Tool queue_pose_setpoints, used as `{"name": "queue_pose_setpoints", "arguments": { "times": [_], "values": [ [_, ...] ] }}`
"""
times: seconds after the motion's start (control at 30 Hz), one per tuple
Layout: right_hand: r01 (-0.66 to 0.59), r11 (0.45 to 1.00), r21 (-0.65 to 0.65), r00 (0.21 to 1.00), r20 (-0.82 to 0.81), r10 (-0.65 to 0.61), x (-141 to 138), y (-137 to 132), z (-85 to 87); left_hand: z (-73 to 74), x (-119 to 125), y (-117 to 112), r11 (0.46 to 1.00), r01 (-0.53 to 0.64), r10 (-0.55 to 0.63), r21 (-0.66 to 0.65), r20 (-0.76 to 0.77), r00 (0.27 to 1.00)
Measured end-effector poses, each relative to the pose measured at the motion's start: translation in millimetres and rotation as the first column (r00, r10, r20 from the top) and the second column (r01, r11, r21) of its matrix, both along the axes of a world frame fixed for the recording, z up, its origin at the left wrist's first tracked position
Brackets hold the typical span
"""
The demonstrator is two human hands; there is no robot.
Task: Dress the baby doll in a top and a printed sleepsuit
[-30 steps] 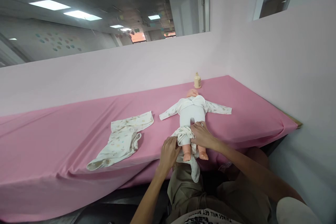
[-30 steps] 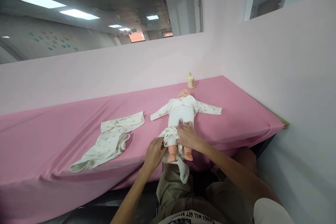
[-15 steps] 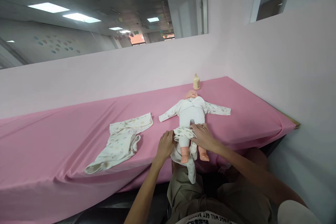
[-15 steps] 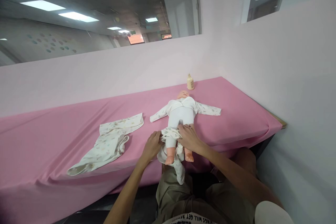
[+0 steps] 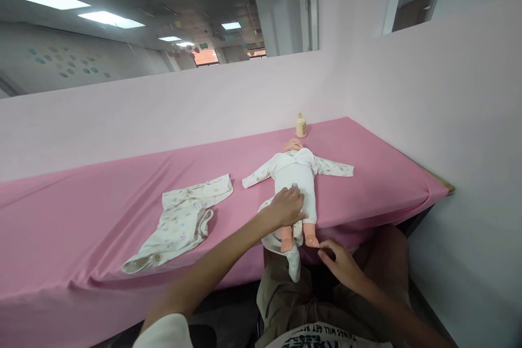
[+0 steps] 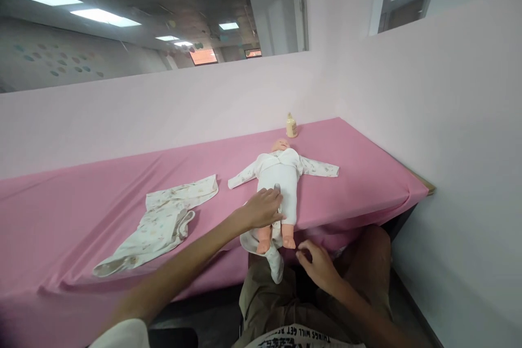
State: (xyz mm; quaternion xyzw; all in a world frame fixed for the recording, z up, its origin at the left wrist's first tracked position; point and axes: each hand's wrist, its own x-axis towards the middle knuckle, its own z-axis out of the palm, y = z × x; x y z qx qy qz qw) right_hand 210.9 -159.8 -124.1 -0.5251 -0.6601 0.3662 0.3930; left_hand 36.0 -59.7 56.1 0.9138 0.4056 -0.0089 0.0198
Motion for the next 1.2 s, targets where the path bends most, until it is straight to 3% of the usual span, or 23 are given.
{"name": "queue_pose_setpoints", "arguments": {
  "times": [0.1,0.17,0.27,0.33,0.4,0.47,0.53,0.6,0.67,0.73,0.83,0.9,1.0,1.07,1.1,1.13,1.2],
  "values": [
    [-0.213,0.962,-0.170,0.977,-0.043,0.209,-11,4,-28.1,-6.2,4,14,0.999,-0.035,0.034,-0.036,-0.028,0.999],
    [-0.303,0.930,-0.209,0.951,-0.124,0.282,-26,13,-40.7,-4.3,-2,18,0.988,-0.045,0.055,-0.145,0.068,0.996],
    [-0.402,0.889,-0.218,0.892,-0.314,0.326,-49,24,-49.5,7.0,-18,21,0.961,-0.036,0.105,-0.275,0.240,0.965],
    [-0.429,0.882,-0.196,0.868,-0.359,0.342,-57,23,-46.6,15.6,-30,24,0.946,-0.045,0.144,-0.320,0.293,0.945],
    [-0.404,0.903,-0.148,0.893,-0.277,0.354,-56,15,-35.4,21.6,-42,29,0.910,-0.095,0.252,-0.402,0.358,0.899],
    [-0.336,0.938,-0.081,0.940,-0.094,0.328,-46,2,-15.7,24.2,-52,35,0.828,-0.145,0.434,-0.542,0.455,0.778],
    [-0.228,0.973,0.029,0.964,0.147,0.222,-30,-11,11.2,24.2,-60,40,0.718,-0.110,0.602,-0.687,0.534,0.594],
    [-0.102,0.971,0.215,0.937,0.347,0.022,-14,-21,42.7,23.6,-65,43,0.624,-0.001,0.725,-0.782,0.578,0.374],
    [-0.009,0.892,0.451,0.892,0.407,-0.196,-2,-27,73.9,23.6,-68,46,0.571,0.099,0.791,-0.815,0.578,0.200],
    [0.027,0.781,0.624,0.870,0.371,-0.326,4,-32,98.7,24.1,-69,49,0.551,0.149,0.816,-0.821,0.567,0.110],
    [-0.064,0.630,0.774,0.885,0.335,-0.322,0,-38,114.3,23.9,-67,53,0.534,0.190,0.835,-0.824,0.549,0.031],
    [-0.221,0.598,0.770,0.871,0.432,-0.234,-5,-42,111.8,22.1,-66,55,0.532,0.210,0.841,-0.820,0.540,-0.025],
    [-0.456,0.684,0.570,0.823,0.563,0.079,-7,-39,103.8,17.8,-63,57,0.529,0.246,0.846,-0.812,0.528,-0.077],
    [-0.510,0.749,0.423,0.840,0.434,0.326,-3,-26,104.1,15.0,-61,58,0.518,0.273,0.852,-0.811,0.516,-0.084],
    [-0.491,0.787,0.374,0.865,0.317,0.389,-2,-14,106.8,14.0,-60,58,0.511,0.285,0.856,-0.811,0.511,-0.080],
    [-0.431,0.840,0.330,0.901,0.201,0.384,-1,1,111.1,13.5,-59,58,0.505,0.293,0.859,-0.812,0.508,-0.072],
    [-0.252,0.930,0.269,0.967,0.039,0.251,-4,38,122.6,13.5,-57,57,0.493,0.306,0.862,-0.815,0.504,-0.045]
  ]
}}
